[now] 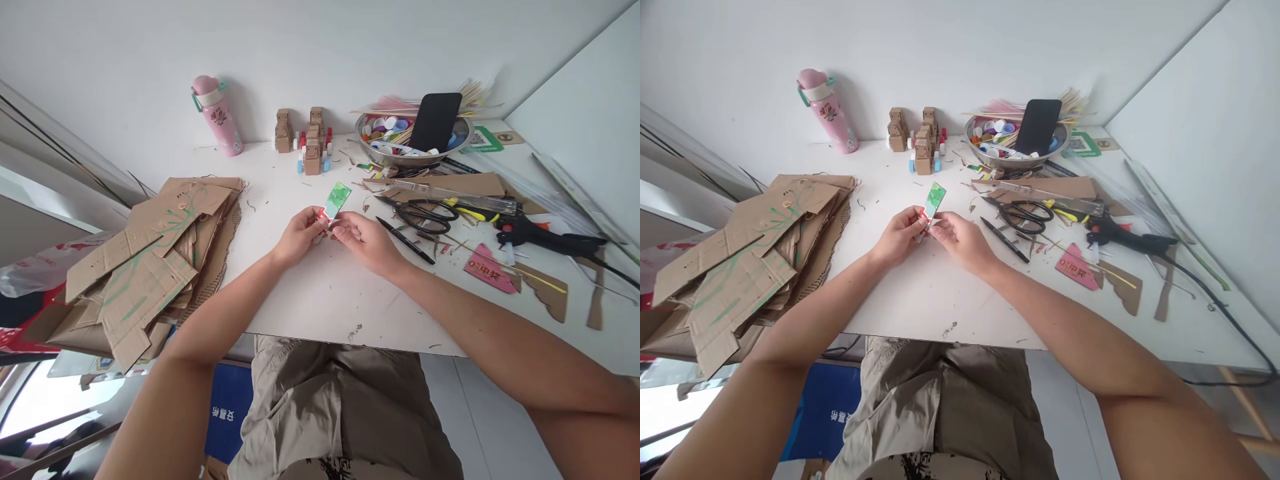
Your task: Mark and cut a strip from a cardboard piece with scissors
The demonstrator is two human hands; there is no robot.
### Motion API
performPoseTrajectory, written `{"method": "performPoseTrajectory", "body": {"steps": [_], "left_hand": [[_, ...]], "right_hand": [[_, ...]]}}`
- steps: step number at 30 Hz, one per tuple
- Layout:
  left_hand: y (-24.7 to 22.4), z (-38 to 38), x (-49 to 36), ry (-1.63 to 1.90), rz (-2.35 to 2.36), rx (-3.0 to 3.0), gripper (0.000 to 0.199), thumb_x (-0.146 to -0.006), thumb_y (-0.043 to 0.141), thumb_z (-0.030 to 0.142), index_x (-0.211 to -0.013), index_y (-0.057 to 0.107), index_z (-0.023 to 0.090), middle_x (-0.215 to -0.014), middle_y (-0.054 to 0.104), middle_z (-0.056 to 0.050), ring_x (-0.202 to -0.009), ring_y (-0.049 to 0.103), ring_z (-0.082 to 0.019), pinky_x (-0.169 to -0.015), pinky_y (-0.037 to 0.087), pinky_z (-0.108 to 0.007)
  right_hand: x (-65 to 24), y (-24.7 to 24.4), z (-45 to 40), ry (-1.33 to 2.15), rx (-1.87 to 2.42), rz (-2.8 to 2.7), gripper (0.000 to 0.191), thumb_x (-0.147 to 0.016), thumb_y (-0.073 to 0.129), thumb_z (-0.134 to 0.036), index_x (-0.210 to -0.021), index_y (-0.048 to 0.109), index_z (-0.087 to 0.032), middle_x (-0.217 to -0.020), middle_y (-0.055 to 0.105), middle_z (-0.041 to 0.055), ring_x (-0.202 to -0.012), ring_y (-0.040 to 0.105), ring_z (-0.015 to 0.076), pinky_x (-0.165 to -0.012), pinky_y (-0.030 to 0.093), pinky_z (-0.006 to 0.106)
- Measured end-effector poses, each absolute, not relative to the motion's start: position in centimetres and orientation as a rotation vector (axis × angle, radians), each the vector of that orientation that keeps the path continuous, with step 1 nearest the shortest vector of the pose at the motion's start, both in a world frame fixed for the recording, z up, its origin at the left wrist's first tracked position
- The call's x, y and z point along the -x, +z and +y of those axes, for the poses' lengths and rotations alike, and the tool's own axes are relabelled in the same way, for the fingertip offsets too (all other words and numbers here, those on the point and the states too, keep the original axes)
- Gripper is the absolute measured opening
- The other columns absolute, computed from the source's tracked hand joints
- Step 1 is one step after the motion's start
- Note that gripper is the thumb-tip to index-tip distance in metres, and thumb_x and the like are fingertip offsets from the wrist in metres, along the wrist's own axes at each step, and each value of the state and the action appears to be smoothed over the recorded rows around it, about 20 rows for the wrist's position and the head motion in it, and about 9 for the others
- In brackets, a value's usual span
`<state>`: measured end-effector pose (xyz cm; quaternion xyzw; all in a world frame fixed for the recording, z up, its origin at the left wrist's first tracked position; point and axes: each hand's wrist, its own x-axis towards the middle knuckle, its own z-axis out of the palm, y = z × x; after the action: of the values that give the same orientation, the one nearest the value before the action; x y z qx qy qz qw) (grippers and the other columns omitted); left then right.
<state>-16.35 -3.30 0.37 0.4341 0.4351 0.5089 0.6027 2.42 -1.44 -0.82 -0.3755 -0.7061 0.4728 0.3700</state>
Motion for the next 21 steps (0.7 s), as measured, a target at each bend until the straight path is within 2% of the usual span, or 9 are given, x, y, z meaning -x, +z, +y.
{"method": "performPoseTrajectory", "body": {"steps": [4, 7, 10, 14, 18, 21], "left_hand": [[0.1, -3.9, 15.3, 1.143, 1.064, -1.063, 0.023, -0.09, 0.091, 0.024, -0.084, 0.069, 0.021, -0.07, 0.065, 0.004, -0.06, 0.055, -0.011, -0.055, 0.042, -0.024], [0.2, -4.0, 15.0, 1.14, 1.13, -1.054, 0.016, -0.093, 0.086, 0.021, -0.084, 0.072, 0.02, -0.071, 0.068, 0.003, -0.059, 0.056, -0.012, -0.053, 0.042, -0.023], [0.2, -3.7, 15.2, 1.221, 1.18, -1.038, 0.013, -0.096, 0.079, 0.017, -0.083, 0.076, 0.019, -0.075, 0.072, 0.001, -0.064, 0.062, -0.012, -0.061, 0.049, -0.023], [0.7, -2.7, 16.2, 1.379, 1.228, -0.978, 0.023, -0.096, 0.07, 0.006, -0.078, 0.075, 0.019, -0.075, 0.074, 0.001, -0.069, 0.068, -0.011, -0.076, 0.057, -0.024], [2.0, -1.7, 17.3, 1.495, 1.242, -0.978, 0.024, -0.093, 0.07, 0.002, -0.076, 0.074, 0.019, -0.066, 0.069, 0.003, -0.056, 0.058, -0.008, -0.064, 0.053, -0.024], [2.6, -1.0, 17.3, 1.448, 1.234, -1.071, 0.024, -0.086, 0.083, 0.001, -0.072, 0.074, 0.018, -0.064, 0.069, 0.004, -0.053, 0.055, -0.007, -0.06, 0.05, -0.022]], "right_hand": [[-1.9, -0.6, -1.6, 1.324, 0.944, -1.618, 0.066, -0.073, 0.085, -0.088, -0.093, 0.072, -0.026, -0.097, 0.084, 0.0075, -0.093, 0.081, 0.029, -0.088, 0.07, 0.045], [-2.3, -0.4, -1.3, 1.316, 0.974, -1.601, 0.065, -0.07, 0.087, -0.087, -0.082, 0.067, -0.027, -0.083, 0.079, 0.0046, -0.079, 0.077, 0.0254, -0.079, 0.069, 0.042], [-2.8, -0.4, -0.9, 1.297, 1.01, -1.575, 0.061, -0.071, 0.089, -0.081, -0.078, 0.061, -0.028, -0.074, 0.074, 0.002, -0.071, 0.073, 0.0226, -0.068, 0.064, 0.037], [-3.0, -0.5, -0.6, 1.315, 1.005, -1.546, 0.053, -0.074, 0.089, -0.069, -0.076, 0.057, -0.028, -0.067, 0.066, -0.0018, -0.064, 0.066, 0.0185, -0.064, 0.06, 0.034], [-2.9, -0.2, -0.4, 1.367, 1.006, -1.568, 0.042, -0.08, 0.085, -0.054, -0.073, 0.053, -0.028, -0.064, 0.059, -0.0039, -0.059, 0.058, 0.0153, -0.061, 0.056, 0.031], [-2.7, 0.1, -0.3, 1.379, 1.003, -1.604, 0.034, -0.083, 0.083, -0.043, -0.072, 0.054, -0.027, -0.066, 0.06, -0.0034, -0.058, 0.057, 0.0147, -0.06, 0.053, 0.03]]}}
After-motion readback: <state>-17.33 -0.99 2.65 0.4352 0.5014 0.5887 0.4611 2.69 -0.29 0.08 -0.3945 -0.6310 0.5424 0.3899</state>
